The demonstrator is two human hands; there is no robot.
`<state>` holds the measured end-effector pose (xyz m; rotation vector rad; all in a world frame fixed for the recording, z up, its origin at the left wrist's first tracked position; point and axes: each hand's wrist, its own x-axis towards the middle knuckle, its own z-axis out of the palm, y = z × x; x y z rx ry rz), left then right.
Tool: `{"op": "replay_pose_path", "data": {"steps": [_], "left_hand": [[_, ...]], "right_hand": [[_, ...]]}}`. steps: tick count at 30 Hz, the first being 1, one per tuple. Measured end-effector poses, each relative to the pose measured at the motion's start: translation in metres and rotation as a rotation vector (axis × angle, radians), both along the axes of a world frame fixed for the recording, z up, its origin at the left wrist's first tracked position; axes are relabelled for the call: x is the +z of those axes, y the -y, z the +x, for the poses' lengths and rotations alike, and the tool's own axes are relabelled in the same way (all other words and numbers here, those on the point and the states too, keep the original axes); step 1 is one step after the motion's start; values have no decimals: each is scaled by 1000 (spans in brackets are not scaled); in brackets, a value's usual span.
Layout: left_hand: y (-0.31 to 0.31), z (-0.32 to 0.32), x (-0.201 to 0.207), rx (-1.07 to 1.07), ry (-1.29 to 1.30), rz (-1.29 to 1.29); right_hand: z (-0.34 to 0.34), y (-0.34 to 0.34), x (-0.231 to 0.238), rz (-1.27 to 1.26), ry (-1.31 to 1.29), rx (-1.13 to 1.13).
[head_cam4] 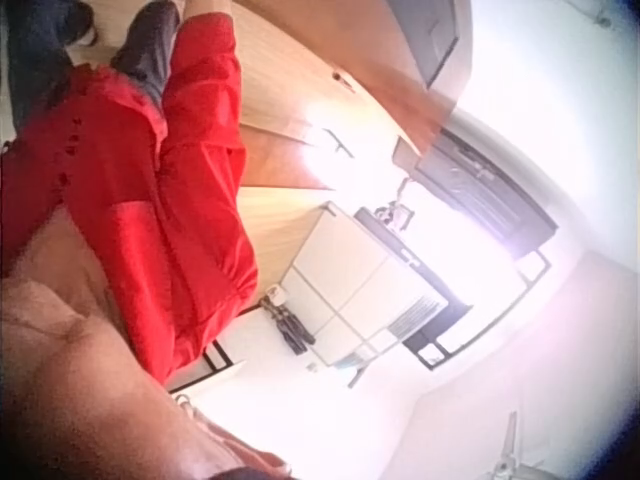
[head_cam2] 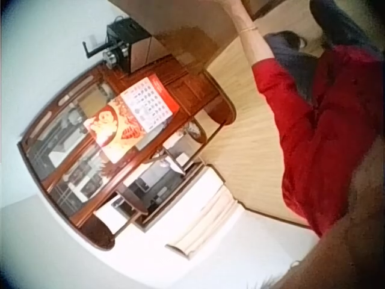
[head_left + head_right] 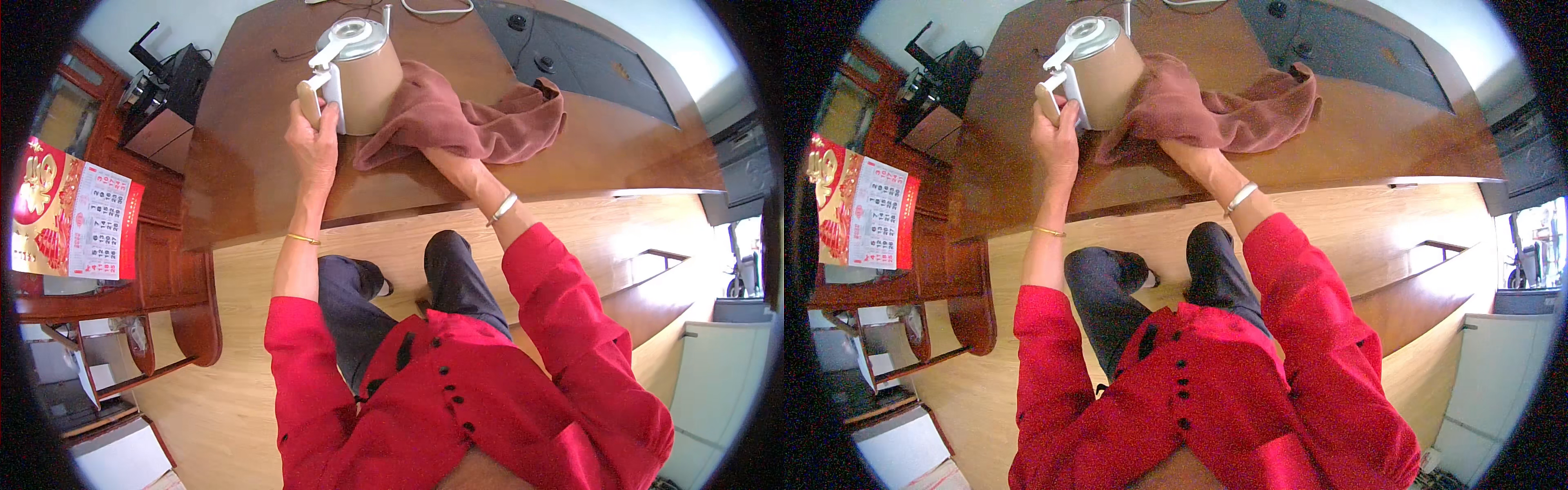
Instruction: Cleaning a wooden table and an electric kettle with a cloth.
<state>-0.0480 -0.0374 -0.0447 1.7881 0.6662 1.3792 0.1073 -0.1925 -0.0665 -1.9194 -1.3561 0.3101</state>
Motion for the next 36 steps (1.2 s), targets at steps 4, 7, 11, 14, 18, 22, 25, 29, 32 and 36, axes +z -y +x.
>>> {"op": "replay_pose_path", "data": {"steps": [4, 7, 11, 14, 18, 22, 25, 29, 32, 36], "left_hand": [[9, 20, 4, -94, 2, 45], [1, 8, -3, -145, -19, 6], [3, 1, 5, -142, 79, 1], [1, 5, 3, -111, 32, 106], [-2, 5, -1, -120, 2, 131], [3, 8, -1, -140, 43, 75], [2, 9, 0, -188, 91, 41], [3, 9, 1, -158, 74, 84], [3, 8, 1, -134, 60, 108], [4, 9, 2, -67, 28, 148]], "right_hand": [[30, -9, -44, 361, -36, 76], [48, -21, -9, 300, -140, 434], [34, -20, 45, 193, -271, 902], [45, -43, 95, 111, -365, 1213], [32, -57, 99, 79, -418, 1273], [27, -65, 90, 70, -454, 1170], [12, -73, 80, 66, -480, 1084], [12, -66, 74, 61, -502, 966], [9, -61, 72, 62, -509, 879], [2, -56, 73, 68, -517, 762]]}}
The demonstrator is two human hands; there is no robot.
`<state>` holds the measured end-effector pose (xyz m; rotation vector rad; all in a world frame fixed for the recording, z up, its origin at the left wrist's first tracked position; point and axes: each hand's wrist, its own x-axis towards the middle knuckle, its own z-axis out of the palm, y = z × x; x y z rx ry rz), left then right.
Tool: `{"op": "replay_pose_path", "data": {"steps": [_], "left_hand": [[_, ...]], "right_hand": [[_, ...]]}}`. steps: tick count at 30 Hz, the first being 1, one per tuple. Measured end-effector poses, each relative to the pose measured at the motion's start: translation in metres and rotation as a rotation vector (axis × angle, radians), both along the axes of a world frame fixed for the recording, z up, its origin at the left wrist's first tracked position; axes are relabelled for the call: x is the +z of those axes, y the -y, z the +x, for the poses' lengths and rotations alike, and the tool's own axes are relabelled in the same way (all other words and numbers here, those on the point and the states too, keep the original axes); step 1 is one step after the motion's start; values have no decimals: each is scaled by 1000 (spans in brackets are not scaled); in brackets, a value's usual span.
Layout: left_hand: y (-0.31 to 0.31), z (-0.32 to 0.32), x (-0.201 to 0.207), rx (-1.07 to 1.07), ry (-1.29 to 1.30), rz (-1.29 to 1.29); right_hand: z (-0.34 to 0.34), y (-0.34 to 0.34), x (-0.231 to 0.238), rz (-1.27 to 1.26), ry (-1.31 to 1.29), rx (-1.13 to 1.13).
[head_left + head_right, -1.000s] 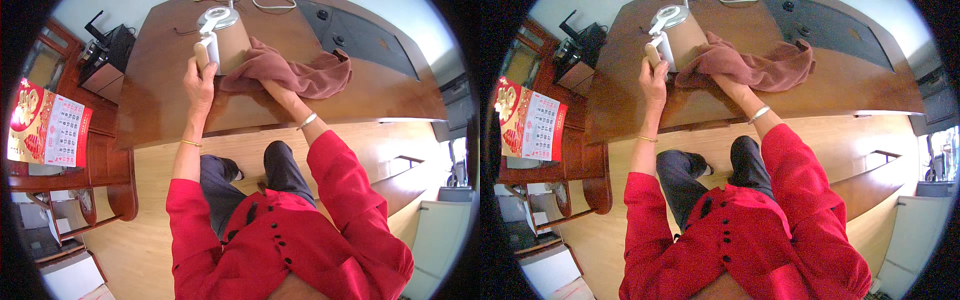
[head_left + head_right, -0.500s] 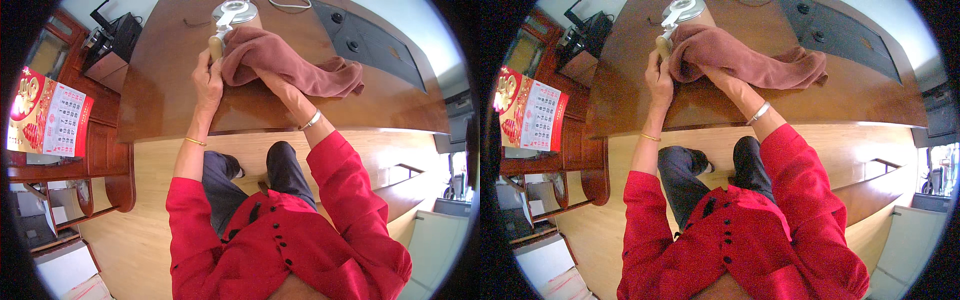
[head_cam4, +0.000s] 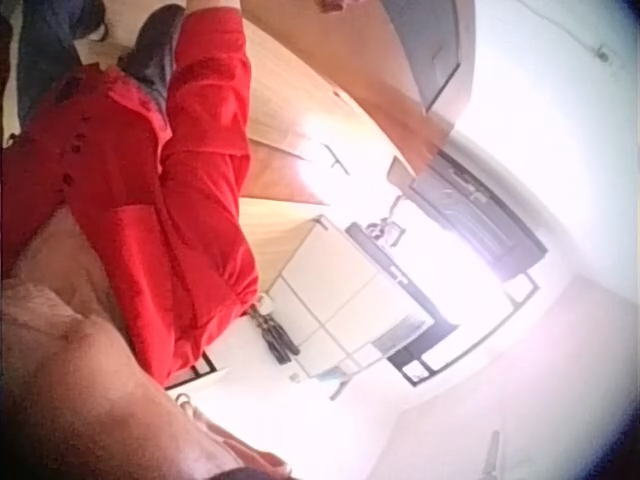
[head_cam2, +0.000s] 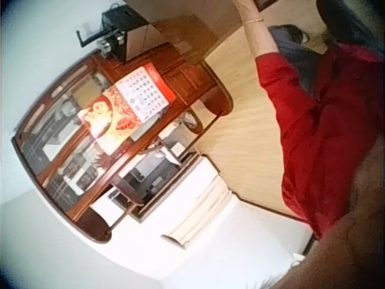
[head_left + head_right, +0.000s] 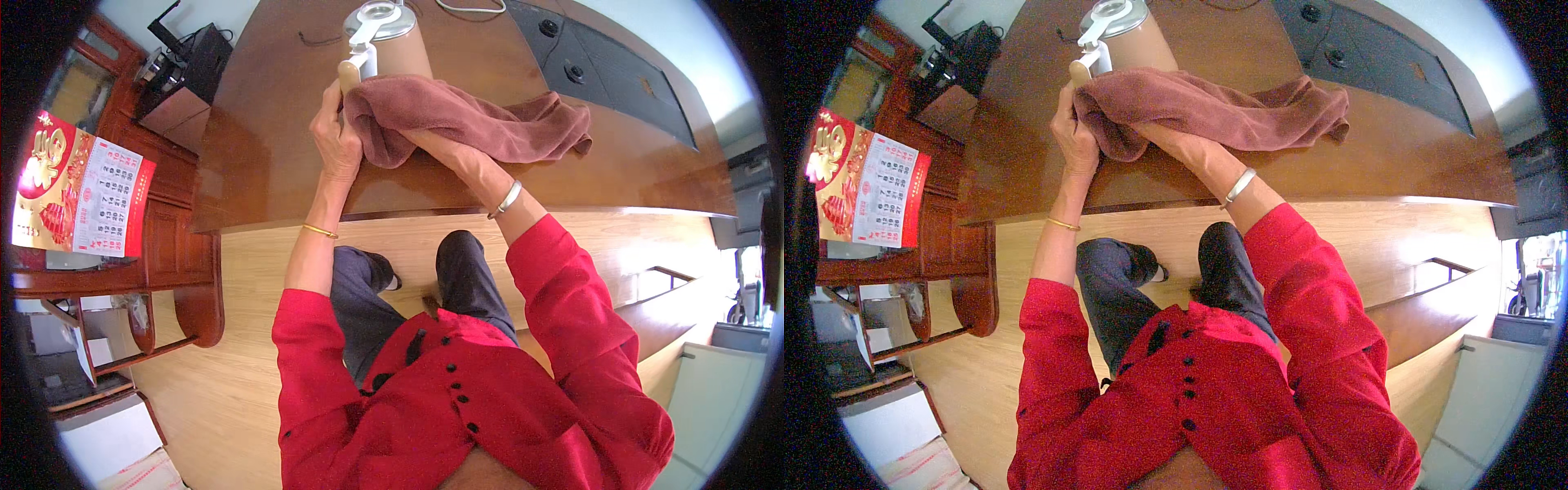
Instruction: Cleaning a wooden table and an electric kettle with a cloth.
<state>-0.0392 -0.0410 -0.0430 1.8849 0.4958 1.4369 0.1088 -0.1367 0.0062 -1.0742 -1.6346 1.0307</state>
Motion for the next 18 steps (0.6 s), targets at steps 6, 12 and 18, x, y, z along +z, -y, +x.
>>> {"op": "replay_pose_path", "data": {"steps": [6, 12, 18], "left_hand": [[-6, -7, 1, 143, -50, 243], [-5, -12, 4, 93, -116, 177], [-3, -5, -3, -100, -96, 104]], "right_hand": [[-19, 21, -4, -33, -10, -164], [-15, 56, -9, -90, -3, -312], [-23, 61, -18, -151, -4, -466]]}}
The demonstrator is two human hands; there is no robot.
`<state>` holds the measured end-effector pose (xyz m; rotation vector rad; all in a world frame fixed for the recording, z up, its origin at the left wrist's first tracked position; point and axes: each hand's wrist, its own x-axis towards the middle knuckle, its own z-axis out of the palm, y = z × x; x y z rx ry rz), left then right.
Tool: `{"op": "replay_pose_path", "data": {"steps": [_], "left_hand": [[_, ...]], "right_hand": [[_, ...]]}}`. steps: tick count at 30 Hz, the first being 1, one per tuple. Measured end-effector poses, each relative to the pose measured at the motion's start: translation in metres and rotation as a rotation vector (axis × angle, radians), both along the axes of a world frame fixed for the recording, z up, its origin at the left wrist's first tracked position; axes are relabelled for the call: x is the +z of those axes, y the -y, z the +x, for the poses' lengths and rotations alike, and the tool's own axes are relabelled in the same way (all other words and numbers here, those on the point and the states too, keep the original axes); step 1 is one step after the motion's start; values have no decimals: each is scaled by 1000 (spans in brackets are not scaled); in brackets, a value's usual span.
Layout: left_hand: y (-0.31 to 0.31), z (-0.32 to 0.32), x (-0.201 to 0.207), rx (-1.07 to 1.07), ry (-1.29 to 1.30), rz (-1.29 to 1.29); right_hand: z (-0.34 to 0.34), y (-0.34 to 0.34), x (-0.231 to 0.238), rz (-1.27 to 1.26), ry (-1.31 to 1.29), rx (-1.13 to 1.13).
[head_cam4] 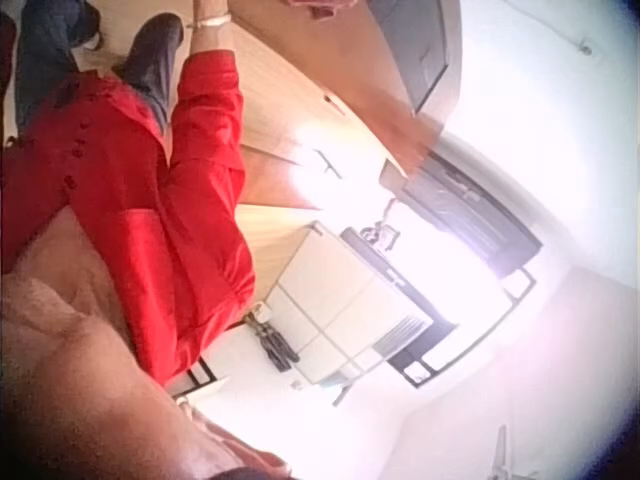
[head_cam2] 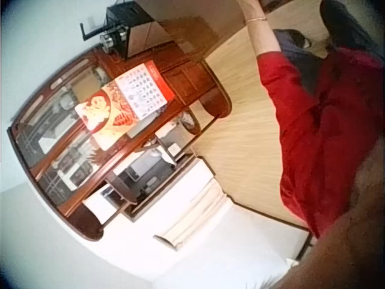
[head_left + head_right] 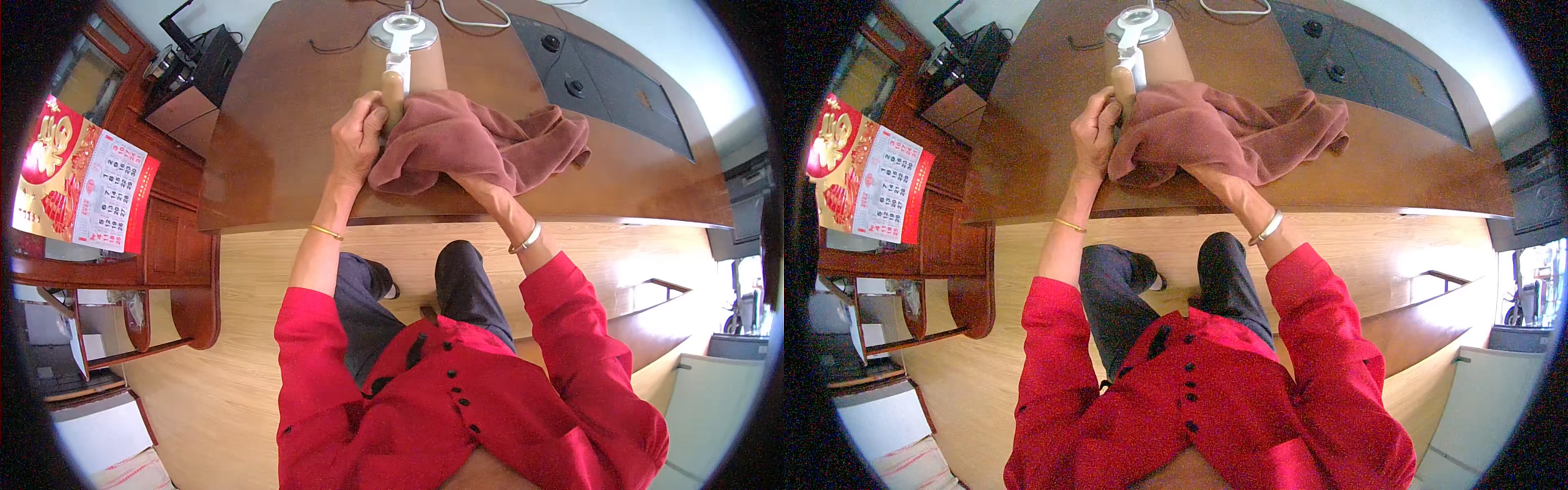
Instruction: Cleaning a wooden table and an electric kettle with a cloth.
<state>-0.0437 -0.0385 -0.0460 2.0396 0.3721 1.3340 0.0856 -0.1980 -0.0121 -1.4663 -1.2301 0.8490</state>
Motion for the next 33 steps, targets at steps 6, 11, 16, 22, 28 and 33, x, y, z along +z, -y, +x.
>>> {"op": "replay_pose_path", "data": {"steps": [6, 11, 16, 22, 28, 33], "left_hand": [[-3, 6, -18, -171, 3, -7], [-1, 7, -19, -116, -203, 173], [-10, 9, -6, 160, 56, 455], [-15, 11, -6, 335, 135, 135], [-17, 22, -4, 220, 25, -270], [-19, 24, 2, -44, -103, -331]], "right_hand": [[-19, -14, -14, -60, -31, -165], [-9, -27, -20, -94, -13, -247], [41, -37, -7, -67, 115, -246], [77, -15, 2, -21, 254, -279], [78, -57, 11, 24, 372, -342], [48, -46, 13, 58, 478, -382]]}}
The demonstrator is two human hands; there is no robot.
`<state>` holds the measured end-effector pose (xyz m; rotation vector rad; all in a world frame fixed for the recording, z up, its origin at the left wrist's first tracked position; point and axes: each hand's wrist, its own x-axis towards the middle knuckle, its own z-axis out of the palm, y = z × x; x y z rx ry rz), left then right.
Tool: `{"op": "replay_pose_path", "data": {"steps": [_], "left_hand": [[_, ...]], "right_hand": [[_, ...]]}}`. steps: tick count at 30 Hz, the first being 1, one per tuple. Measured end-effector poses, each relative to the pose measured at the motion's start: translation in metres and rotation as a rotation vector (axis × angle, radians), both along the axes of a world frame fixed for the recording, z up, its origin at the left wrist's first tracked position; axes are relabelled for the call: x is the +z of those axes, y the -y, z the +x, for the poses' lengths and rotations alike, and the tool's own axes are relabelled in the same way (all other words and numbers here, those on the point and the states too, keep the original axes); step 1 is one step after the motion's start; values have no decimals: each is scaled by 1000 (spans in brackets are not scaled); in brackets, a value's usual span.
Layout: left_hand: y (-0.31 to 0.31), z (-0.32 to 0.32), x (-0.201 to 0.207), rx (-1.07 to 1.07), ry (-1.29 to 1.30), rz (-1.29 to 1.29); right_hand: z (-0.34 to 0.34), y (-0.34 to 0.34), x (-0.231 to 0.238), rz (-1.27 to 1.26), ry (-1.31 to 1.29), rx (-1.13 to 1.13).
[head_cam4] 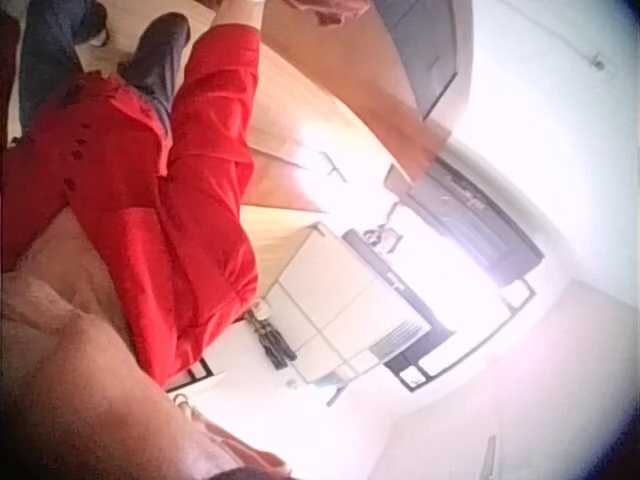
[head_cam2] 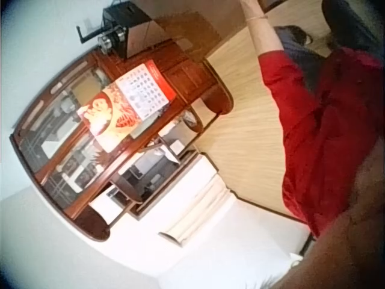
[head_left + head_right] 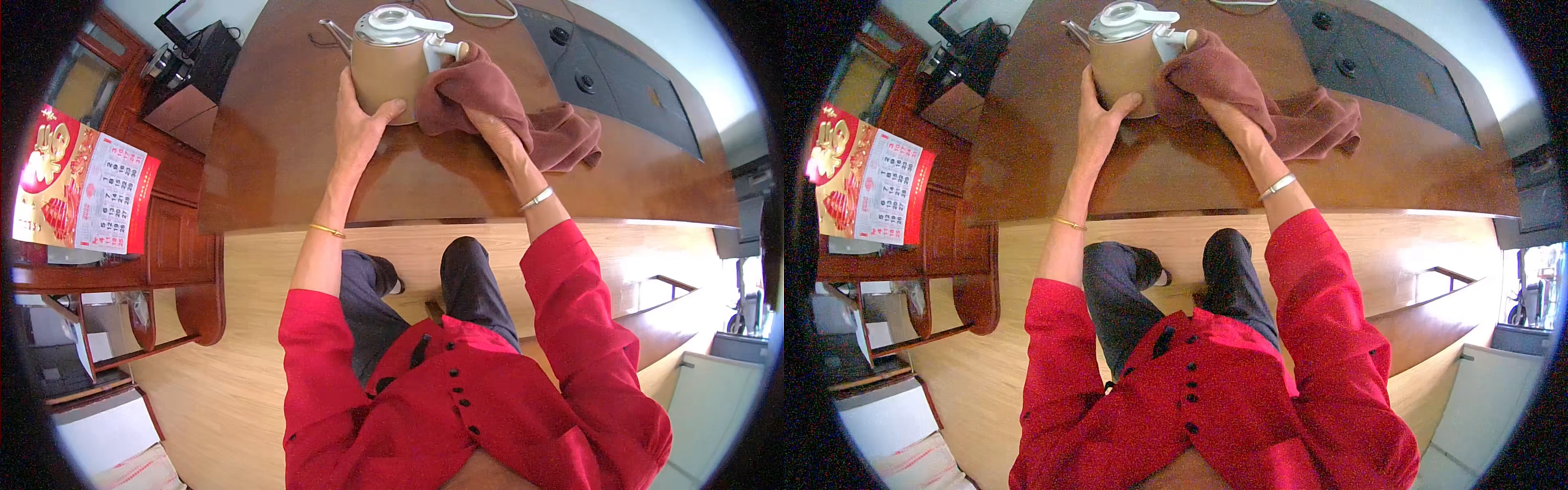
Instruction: Cleaning a wooden table and an electric kettle with a cloth.
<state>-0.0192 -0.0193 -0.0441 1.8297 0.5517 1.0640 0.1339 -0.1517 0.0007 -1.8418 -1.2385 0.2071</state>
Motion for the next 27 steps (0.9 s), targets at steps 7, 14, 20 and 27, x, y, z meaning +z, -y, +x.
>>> {"op": "replay_pose_path", "data": {"steps": [7, 14, 20, 27], "left_hand": [[3, -10, -2, 209, -54, 82], [4, -2, -1, 98, 34, -4], [4, -1, 1, 6, 27, -6], [2, -7, 5, -27, 48, -62]], "right_hand": [[4, -3, 19, 40, 173, -48], [15, -5, 6, 256, -187, 86], [15, 3, 0, 177, 17, 24], [5, 58, 28, 55, 662, 184]]}}
